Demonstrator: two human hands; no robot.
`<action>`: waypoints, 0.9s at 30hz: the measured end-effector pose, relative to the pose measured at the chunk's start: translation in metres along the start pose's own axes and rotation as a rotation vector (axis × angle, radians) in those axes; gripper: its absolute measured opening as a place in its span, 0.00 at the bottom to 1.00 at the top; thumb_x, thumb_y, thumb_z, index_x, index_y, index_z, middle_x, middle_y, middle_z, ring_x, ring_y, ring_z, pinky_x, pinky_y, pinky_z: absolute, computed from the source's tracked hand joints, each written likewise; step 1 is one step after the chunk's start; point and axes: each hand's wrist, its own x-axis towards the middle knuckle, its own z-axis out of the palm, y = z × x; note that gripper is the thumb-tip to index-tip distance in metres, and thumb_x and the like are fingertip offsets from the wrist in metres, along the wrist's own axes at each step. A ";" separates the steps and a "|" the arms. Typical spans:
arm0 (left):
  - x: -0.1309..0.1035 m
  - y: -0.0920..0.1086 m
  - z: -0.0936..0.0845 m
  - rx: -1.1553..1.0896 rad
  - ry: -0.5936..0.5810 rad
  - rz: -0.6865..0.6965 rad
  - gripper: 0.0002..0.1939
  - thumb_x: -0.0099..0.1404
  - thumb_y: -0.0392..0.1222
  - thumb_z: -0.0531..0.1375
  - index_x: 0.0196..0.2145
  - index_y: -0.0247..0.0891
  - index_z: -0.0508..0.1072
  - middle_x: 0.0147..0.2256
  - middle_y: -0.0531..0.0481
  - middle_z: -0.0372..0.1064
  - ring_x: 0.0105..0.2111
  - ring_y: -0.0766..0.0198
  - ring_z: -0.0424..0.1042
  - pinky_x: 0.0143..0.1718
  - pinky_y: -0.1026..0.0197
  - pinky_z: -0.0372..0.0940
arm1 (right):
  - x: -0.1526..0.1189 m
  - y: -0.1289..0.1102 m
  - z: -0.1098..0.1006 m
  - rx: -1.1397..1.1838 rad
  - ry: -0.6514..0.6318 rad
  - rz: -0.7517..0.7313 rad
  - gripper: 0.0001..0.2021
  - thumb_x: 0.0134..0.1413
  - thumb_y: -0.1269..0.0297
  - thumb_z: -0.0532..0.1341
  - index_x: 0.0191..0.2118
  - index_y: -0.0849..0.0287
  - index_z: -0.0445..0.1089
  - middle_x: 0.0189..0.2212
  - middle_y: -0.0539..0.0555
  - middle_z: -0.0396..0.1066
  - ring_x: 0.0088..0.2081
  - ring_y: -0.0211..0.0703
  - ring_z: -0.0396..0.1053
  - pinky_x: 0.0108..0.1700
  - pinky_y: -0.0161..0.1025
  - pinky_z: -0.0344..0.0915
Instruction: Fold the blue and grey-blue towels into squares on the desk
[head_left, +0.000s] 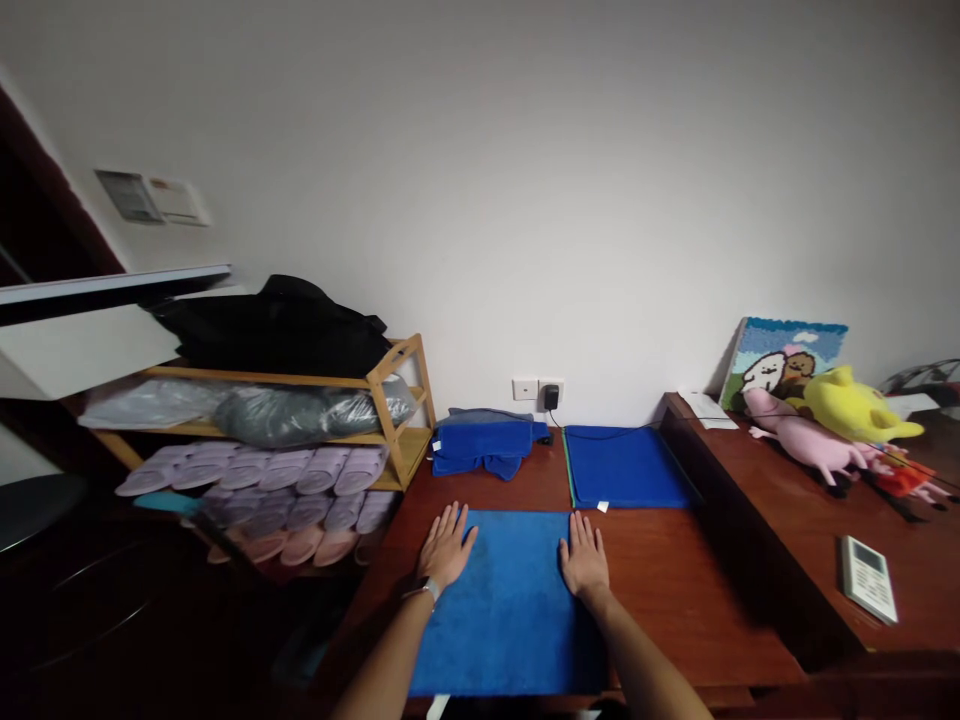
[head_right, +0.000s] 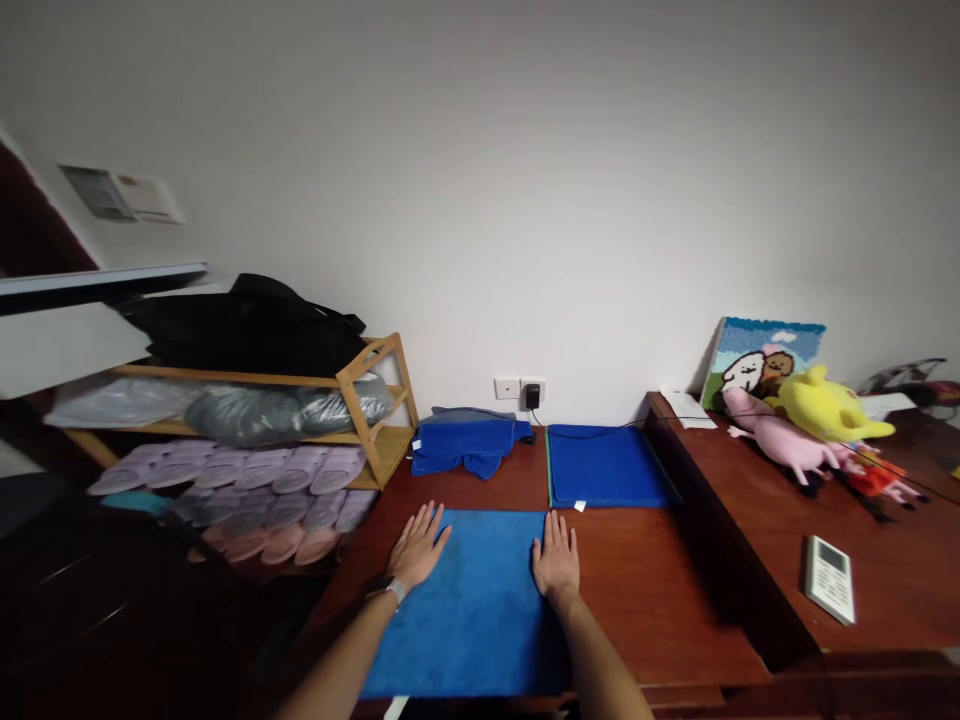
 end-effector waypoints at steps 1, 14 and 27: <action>0.000 0.001 -0.003 0.007 0.002 0.001 0.36 0.75 0.59 0.41 0.72 0.37 0.55 0.72 0.41 0.51 0.73 0.51 0.47 0.72 0.43 0.44 | 0.000 0.000 0.000 0.003 0.001 -0.002 0.34 0.71 0.53 0.37 0.75 0.63 0.37 0.76 0.50 0.34 0.76 0.44 0.32 0.74 0.49 0.29; -0.042 0.166 0.018 -0.139 -0.049 0.401 0.35 0.77 0.59 0.38 0.74 0.39 0.47 0.73 0.45 0.48 0.73 0.56 0.47 0.72 0.48 0.46 | -0.003 0.001 -0.005 0.029 -0.009 -0.021 0.33 0.70 0.54 0.38 0.75 0.62 0.38 0.76 0.51 0.33 0.76 0.44 0.31 0.74 0.48 0.28; -0.045 0.010 -0.006 -0.022 -0.023 0.016 0.42 0.74 0.67 0.40 0.73 0.35 0.51 0.74 0.41 0.44 0.73 0.52 0.45 0.72 0.45 0.46 | 0.001 0.005 0.008 0.020 0.010 -0.013 0.34 0.71 0.52 0.37 0.75 0.63 0.37 0.76 0.51 0.34 0.76 0.44 0.32 0.74 0.50 0.27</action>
